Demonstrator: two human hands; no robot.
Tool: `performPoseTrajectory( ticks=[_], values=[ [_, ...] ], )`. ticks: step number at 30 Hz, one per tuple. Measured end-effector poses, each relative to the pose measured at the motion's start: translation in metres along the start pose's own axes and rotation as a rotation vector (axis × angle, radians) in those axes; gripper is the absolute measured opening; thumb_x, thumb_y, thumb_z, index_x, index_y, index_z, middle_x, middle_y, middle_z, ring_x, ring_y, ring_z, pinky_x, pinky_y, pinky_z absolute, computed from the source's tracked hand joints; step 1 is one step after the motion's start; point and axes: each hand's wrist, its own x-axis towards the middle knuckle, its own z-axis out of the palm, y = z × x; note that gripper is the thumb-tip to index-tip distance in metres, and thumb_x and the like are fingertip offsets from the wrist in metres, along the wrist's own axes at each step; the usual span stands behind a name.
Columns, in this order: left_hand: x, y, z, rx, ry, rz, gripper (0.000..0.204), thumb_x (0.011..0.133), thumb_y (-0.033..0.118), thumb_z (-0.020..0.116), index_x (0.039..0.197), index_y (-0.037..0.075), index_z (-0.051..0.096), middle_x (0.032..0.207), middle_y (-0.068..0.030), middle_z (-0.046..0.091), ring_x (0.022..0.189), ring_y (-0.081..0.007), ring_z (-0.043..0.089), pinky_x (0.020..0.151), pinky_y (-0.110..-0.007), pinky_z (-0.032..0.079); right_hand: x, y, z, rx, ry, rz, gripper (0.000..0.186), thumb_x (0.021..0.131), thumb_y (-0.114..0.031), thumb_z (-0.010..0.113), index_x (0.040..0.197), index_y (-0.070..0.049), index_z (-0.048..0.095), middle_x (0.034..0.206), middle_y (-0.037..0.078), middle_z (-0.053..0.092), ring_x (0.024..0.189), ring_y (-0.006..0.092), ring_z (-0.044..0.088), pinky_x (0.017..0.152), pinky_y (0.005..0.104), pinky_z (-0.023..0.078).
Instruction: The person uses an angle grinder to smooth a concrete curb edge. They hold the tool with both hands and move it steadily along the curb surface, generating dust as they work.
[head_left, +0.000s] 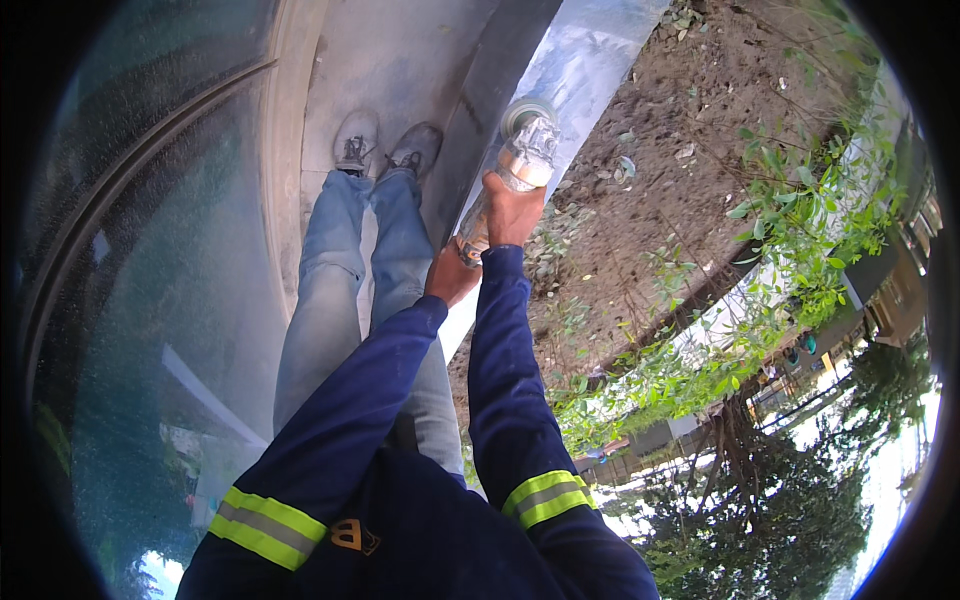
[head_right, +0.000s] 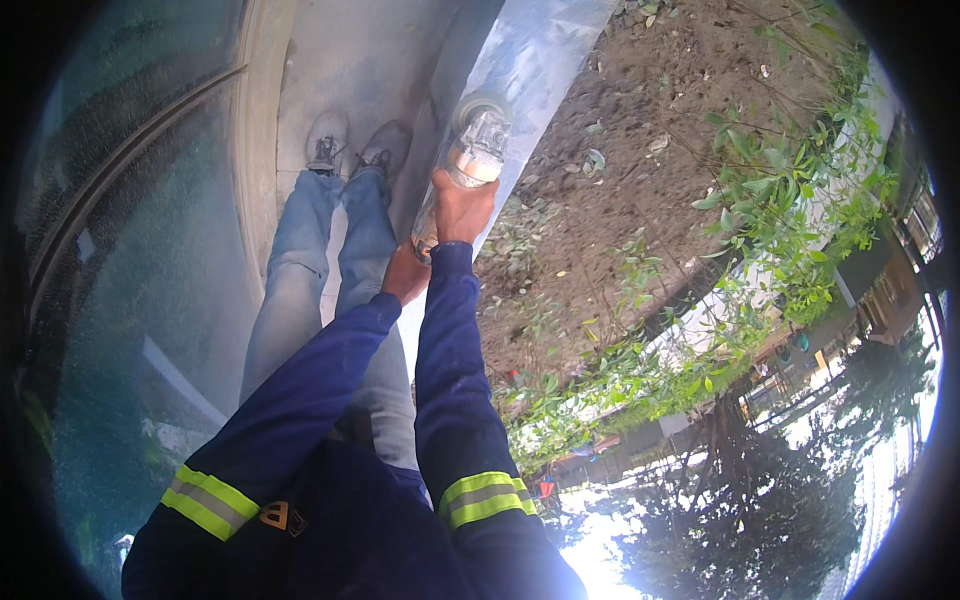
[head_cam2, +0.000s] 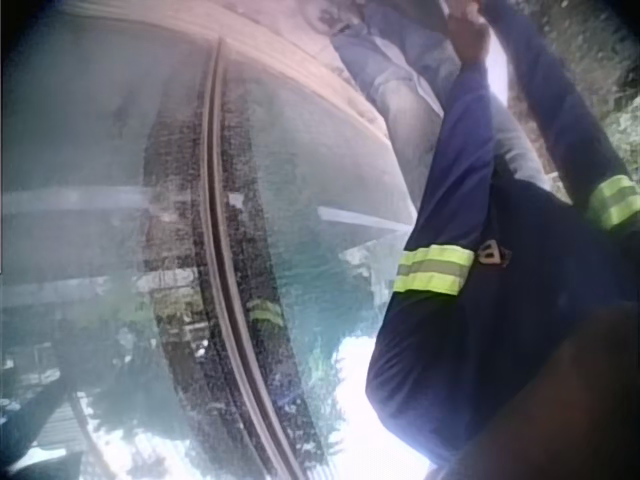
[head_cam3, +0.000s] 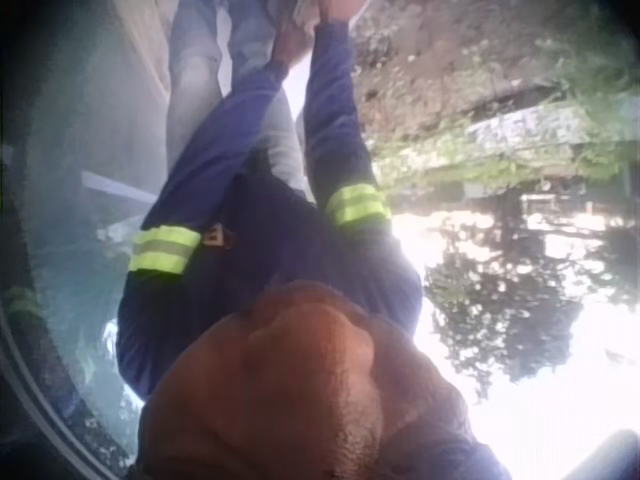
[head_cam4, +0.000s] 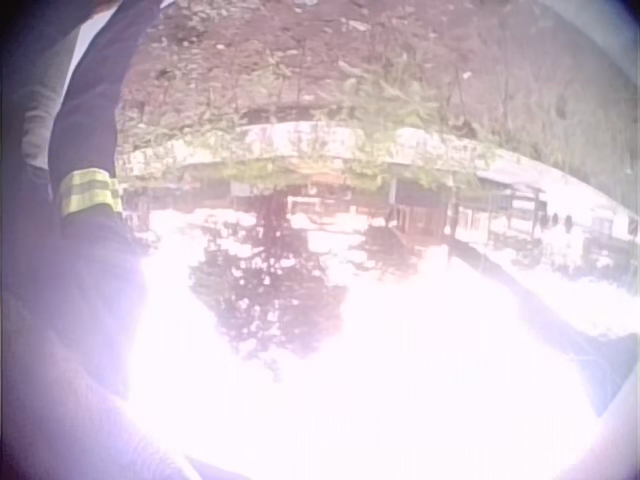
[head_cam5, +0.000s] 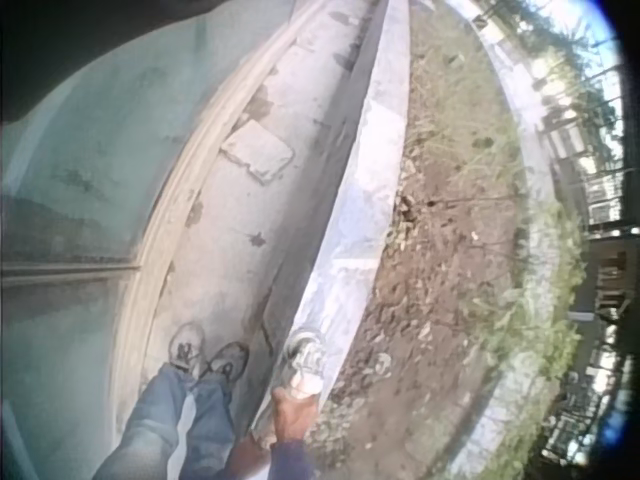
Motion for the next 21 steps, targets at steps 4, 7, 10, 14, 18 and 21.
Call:
performPoseTrajectory(
  ticks=[4,7,10,14,18,21],
  values=[
    [-0.001,-0.017,0.001,0.028,-0.008,0.021,0.042,0.085,0.020,0.070,0.121,-0.002,0.063,0.109,-0.0292,0.072,0.109,-0.0468,0.067,0.090,-0.051,0.055,-0.005,0.015,0.005,0.052,0.012,-0.005,0.084,0.066,-0.035,0.086,0.130,0.010,0.056,0.114,0.029,0.071,0.107,0.0439,0.070,0.098,0.0471,0.053],
    [0.000,-0.019,0.002,0.041,-0.017,-0.010,0.044,0.085,0.021,0.071,0.121,-0.001,0.063,0.110,-0.0290,0.072,0.111,-0.0469,0.067,0.090,-0.051,0.055,-0.006,0.020,0.007,0.033,0.022,0.019,0.086,0.065,-0.036,0.087,0.130,0.010,0.055,0.114,0.029,0.072,0.106,0.0453,0.070,0.098,0.0481,0.053],
    [-0.001,-0.022,0.003,-0.005,-0.015,-0.017,0.045,0.085,0.023,0.073,0.122,-0.002,0.063,0.112,-0.0289,0.072,0.112,-0.0467,0.066,0.091,-0.050,0.054,-0.010,0.017,0.009,-0.016,0.035,0.026,0.083,0.066,-0.035,0.087,0.129,0.009,0.056,0.113,0.028,0.072,0.105,0.0432,0.071,0.097,0.0471,0.053],
    [-0.003,-0.026,0.002,-0.077,0.005,-0.037,0.049,0.086,0.027,0.076,0.122,-0.003,0.062,0.112,-0.0288,0.072,0.113,-0.0463,0.067,0.091,-0.048,0.054,-0.019,0.005,0.010,-0.064,0.008,0.046,0.077,0.068,-0.031,0.088,0.126,0.009,0.058,0.112,0.026,0.072,0.103,0.0393,0.072,0.096,0.0446,0.054],
    [0.001,-0.043,0.002,-0.059,0.055,-0.063,0.053,0.084,0.031,0.079,0.122,-0.003,0.063,0.112,-0.0287,0.072,0.112,-0.0458,0.067,0.090,-0.048,0.054,-0.028,-0.003,0.013,-0.125,-0.012,0.072,0.078,0.067,-0.035,0.088,0.125,0.008,0.058,0.110,0.026,0.073,0.103,0.0410,0.072,0.095,0.0466,0.054],
    [-0.001,-0.046,0.000,-0.071,0.022,-0.050,0.049,0.086,0.029,0.077,0.121,-0.003,0.063,0.111,-0.0290,0.072,0.112,-0.0461,0.067,0.089,-0.049,0.055,-0.031,-0.001,0.011,-0.101,-0.003,0.086,0.079,0.066,-0.036,0.088,0.125,0.008,0.058,0.111,0.026,0.073,0.103,0.0411,0.072,0.095,0.0466,0.054]
  ],
)
